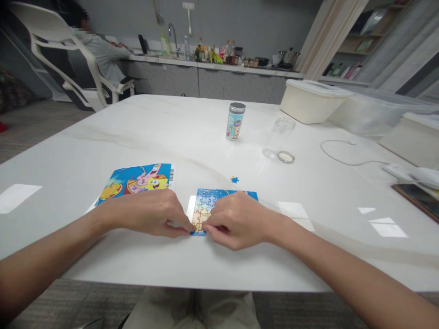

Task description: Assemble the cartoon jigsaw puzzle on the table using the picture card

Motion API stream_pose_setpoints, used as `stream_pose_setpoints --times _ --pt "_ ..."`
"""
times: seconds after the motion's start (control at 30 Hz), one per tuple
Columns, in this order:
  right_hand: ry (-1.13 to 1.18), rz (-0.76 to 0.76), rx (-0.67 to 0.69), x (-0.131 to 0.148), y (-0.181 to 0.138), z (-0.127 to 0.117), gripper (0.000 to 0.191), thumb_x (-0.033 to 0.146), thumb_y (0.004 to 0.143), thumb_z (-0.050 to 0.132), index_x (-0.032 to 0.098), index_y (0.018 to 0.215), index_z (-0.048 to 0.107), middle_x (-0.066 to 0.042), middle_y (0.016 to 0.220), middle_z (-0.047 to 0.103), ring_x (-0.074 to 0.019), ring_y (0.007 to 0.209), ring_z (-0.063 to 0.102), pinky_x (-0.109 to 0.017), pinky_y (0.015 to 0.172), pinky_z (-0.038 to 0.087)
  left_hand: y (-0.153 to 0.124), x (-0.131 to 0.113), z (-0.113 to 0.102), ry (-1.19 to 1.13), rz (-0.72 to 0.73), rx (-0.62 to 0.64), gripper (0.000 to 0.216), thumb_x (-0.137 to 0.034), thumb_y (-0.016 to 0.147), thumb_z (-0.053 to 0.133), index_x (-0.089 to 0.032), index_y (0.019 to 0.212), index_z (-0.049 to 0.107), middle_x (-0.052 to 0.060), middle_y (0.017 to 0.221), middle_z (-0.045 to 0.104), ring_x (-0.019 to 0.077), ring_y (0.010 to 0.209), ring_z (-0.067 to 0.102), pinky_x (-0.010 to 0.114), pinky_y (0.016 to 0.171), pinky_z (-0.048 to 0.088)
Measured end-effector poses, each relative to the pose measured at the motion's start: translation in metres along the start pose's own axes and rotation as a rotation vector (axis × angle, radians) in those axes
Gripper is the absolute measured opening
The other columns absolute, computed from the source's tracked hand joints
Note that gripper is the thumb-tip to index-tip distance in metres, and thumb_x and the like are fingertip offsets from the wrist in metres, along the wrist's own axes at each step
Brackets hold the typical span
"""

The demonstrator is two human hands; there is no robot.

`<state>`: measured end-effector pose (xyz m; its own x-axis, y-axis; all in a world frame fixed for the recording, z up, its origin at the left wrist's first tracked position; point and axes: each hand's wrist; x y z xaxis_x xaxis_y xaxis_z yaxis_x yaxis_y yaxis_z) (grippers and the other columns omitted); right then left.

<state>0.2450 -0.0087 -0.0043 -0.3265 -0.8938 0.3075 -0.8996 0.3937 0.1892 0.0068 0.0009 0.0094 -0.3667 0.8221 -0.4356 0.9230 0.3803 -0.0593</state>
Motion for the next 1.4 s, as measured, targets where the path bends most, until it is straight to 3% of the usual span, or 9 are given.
stream_pose_setpoints --times 0.07,0.17,0.23,0.3,0.4,0.73,0.97,1.23,1.4 --pt "-0.026 0.095 -0.098 -0.009 0.000 -0.006 0.038 0.026 0.092 0.040 0.018 0.062 0.062 -0.001 0.054 0.056 -0.0109 0.052 0.046 -0.026 0.053 0.032 0.000 -0.001 0.000 0.015 -0.001 0.001 0.019 -0.015 0.083 0.064 -0.025 0.093 0.076 0.000 0.067 0.072 0.0099 0.053 0.058 0.021 0.050 0.034" --pt "-0.117 0.427 -0.227 -0.031 -0.003 -0.017 0.032 0.028 0.092 0.042 0.018 0.079 0.069 -0.002 0.065 0.065 -0.0116 0.055 0.051 -0.027 0.058 0.037 0.000 -0.001 0.000 0.022 -0.014 0.007 0.020 -0.014 0.082 0.065 -0.025 0.094 0.076 -0.001 0.065 0.071 0.0098 0.053 0.058 0.021 0.051 0.034" --pt "-0.187 0.613 -0.215 -0.046 -0.006 -0.022 0.023 0.029 0.088 0.049 0.019 0.093 0.069 -0.004 0.078 0.068 -0.0139 0.062 0.055 -0.028 0.059 0.038 0.000 -0.001 0.000 0.038 -0.027 -0.003 0.020 -0.015 0.082 0.065 -0.025 0.095 0.076 -0.001 0.063 0.069 0.0099 0.053 0.057 0.020 0.051 0.034" --pt "-0.214 0.677 -0.150 -0.058 -0.009 -0.023 0.021 0.030 0.083 0.055 0.020 0.097 0.068 -0.004 0.087 0.068 -0.0163 0.069 0.058 -0.029 0.060 0.039 0.000 -0.002 0.000 0.065 -0.037 -0.015 0.019 -0.017 0.081 0.067 -0.025 0.096 0.074 -0.002 0.060 0.066 0.0101 0.052 0.055 0.020 0.050 0.032" --pt "-0.192 0.683 -0.088 -0.064 -0.011 -0.020 0.017 0.031 0.081 0.059 0.021 0.092 0.066 -0.005 0.092 0.065 -0.0182 0.077 0.060 -0.030 0.066 0.042 0.000 -0.002 0.000 0.089 -0.039 -0.021 0.018 -0.019 0.081 0.067 -0.025 0.097 0.072 -0.003 0.052 0.059 0.0097 0.047 0.049 0.021 0.047 0.028" --pt "-0.096 0.694 -0.124 -0.065 -0.009 -0.018 0.012 0.022 0.079 0.058 0.017 0.086 0.066 -0.008 0.097 0.062 -0.0188 0.081 0.059 -0.034 0.076 0.046 -0.002 -0.002 0.000 0.079 -0.056 -0.034 0.020 -0.019 0.081 0.066 -0.026 0.099 0.071 -0.005 0.051 0.055 0.0097 0.047 0.049 0.022 0.047 0.028" --pt "-0.055 0.691 -0.139 -0.062 -0.007 -0.017 0.009 0.016 0.076 0.057 0.017 0.081 0.065 -0.007 0.095 0.063 -0.0158 0.075 0.059 -0.031 0.073 0.046 -0.002 -0.002 -0.001 0.114 -0.069 -0.004 0.019 -0.021 0.082 0.065 -0.026 0.100 0.070 -0.004 0.053 0.057 0.0106 0.049 0.050 0.023 0.049 0.027" --pt "0.094 0.755 -0.161 -0.058 -0.004 -0.020 0.025 0.013 0.074 0.058 0.017 0.099 0.059 -0.006 0.090 0.066 -0.0149 0.073 0.059 -0.029 0.067 0.047 -0.003 -0.002 0.000 0.119 -0.065 -0.008 0.020 -0.020 0.082 0.065 -0.025 0.101 0.071 -0.004 0.053 0.057 0.0102 0.048 0.049 0.022 0.048 0.027" --pt "0.126 0.775 -0.162 -0.058 -0.004 -0.021 0.023 0.015 0.072 0.061 0.017 0.095 0.062 -0.003 0.079 0.064 -0.0142 0.069 0.058 -0.028 0.065 0.046 -0.002 -0.002 0.000 0.130 -0.063 -0.007 0.021 -0.021 0.082 0.065 -0.026 0.102 0.071 -0.004 0.052 0.056 0.0109 0.049 0.051 0.022 0.048 0.028"
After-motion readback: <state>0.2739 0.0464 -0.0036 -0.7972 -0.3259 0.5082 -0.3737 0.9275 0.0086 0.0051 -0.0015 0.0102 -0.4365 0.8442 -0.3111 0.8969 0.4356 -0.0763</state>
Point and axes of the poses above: each hand's wrist, its own y-axis towards the middle knuckle, its own z-axis out of the palm, x = y × z
